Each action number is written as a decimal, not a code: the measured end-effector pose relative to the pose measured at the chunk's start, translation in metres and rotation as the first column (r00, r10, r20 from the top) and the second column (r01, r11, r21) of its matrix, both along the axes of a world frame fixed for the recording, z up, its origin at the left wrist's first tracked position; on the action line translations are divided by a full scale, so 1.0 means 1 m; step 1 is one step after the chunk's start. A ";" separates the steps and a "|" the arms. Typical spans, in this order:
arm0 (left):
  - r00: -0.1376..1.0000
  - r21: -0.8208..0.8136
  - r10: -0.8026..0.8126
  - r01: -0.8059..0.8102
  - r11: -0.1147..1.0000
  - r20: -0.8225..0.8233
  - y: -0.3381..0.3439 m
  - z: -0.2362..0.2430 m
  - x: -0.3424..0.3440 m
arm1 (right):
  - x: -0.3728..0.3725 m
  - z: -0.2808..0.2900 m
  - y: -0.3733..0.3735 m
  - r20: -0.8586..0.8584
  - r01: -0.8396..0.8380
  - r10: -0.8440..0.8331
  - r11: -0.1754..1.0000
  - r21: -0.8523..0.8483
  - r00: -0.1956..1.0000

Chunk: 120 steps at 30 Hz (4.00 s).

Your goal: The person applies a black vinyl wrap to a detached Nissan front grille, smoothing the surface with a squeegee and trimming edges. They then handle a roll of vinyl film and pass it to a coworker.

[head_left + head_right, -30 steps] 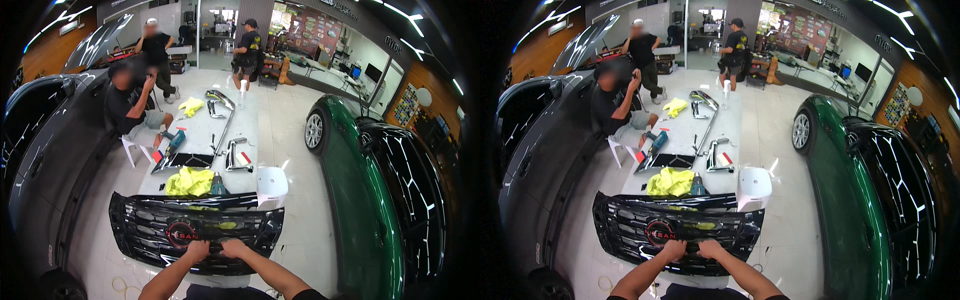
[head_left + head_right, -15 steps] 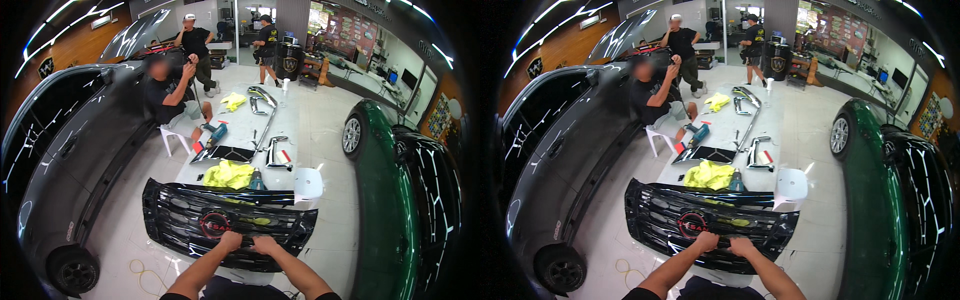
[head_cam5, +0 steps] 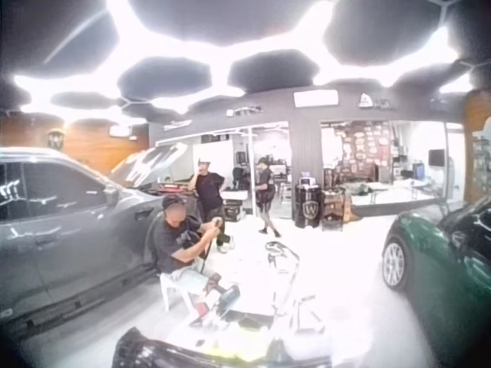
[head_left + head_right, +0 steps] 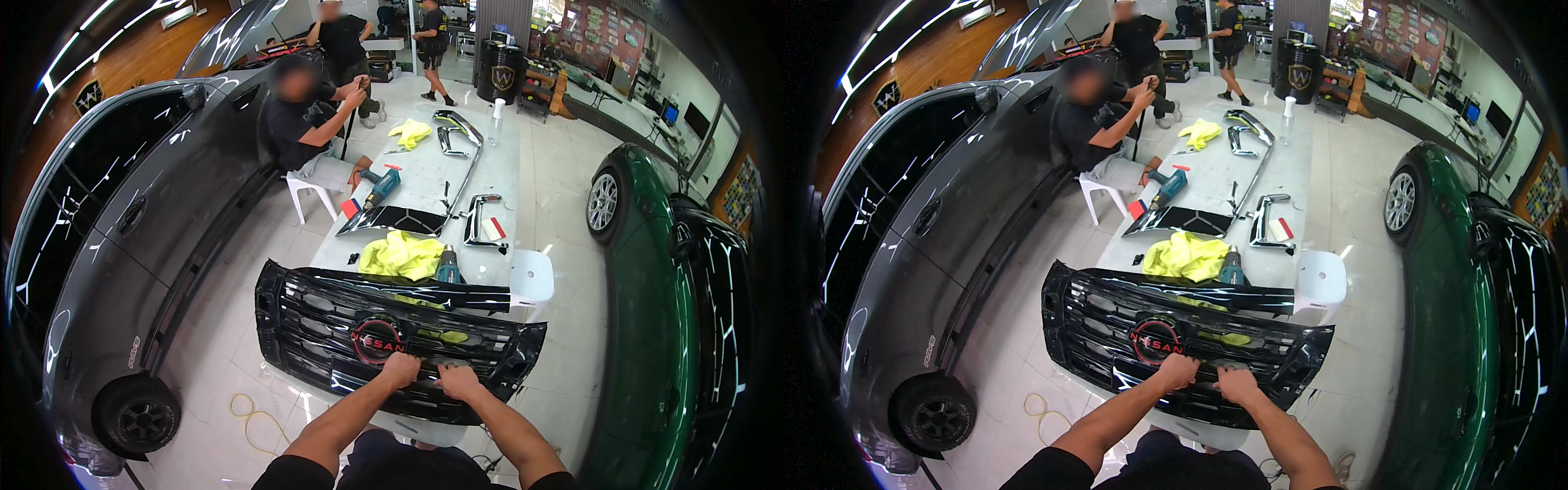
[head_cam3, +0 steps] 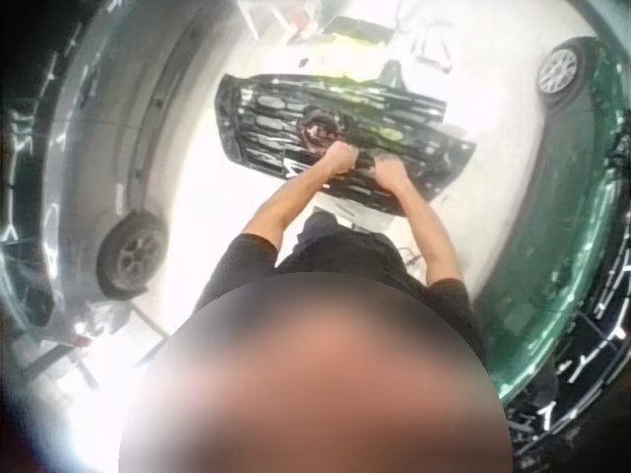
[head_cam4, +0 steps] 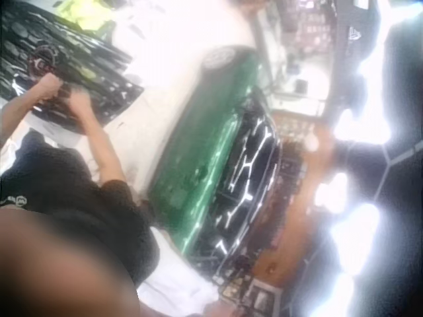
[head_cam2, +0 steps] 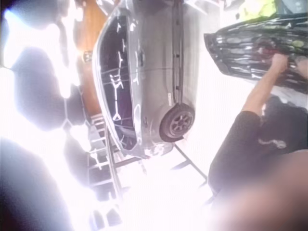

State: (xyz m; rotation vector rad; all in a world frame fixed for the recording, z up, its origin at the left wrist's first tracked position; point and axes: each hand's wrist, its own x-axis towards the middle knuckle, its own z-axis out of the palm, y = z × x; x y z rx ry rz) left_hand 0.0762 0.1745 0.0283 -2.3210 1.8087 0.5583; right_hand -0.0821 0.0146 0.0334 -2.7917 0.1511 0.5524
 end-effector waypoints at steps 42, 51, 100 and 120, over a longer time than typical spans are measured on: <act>0.929 -0.034 0.277 -0.294 0.955 -0.246 0.003 0.020 0.004 | -0.004 0.002 0.001 0.062 0.338 -0.353 0.925 0.171 0.934; 0.936 0.091 0.253 -0.237 0.967 -0.246 -0.022 0.018 0.021 | 0.008 0.003 -0.008 -0.028 0.269 -0.267 0.957 0.110 0.963; 0.448 -0.192 0.596 -0.875 0.444 -0.666 0.322 0.045 0.205 | 0.089 0.085 0.023 0.339 0.645 -0.654 0.748 0.158 0.676; 0.854 -0.531 -0.202 -0.099 0.841 -0.479 0.014 0.064 0.155 | 0.022 0.013 0.078 0.317 0.741 -0.873 0.484 0.466 0.370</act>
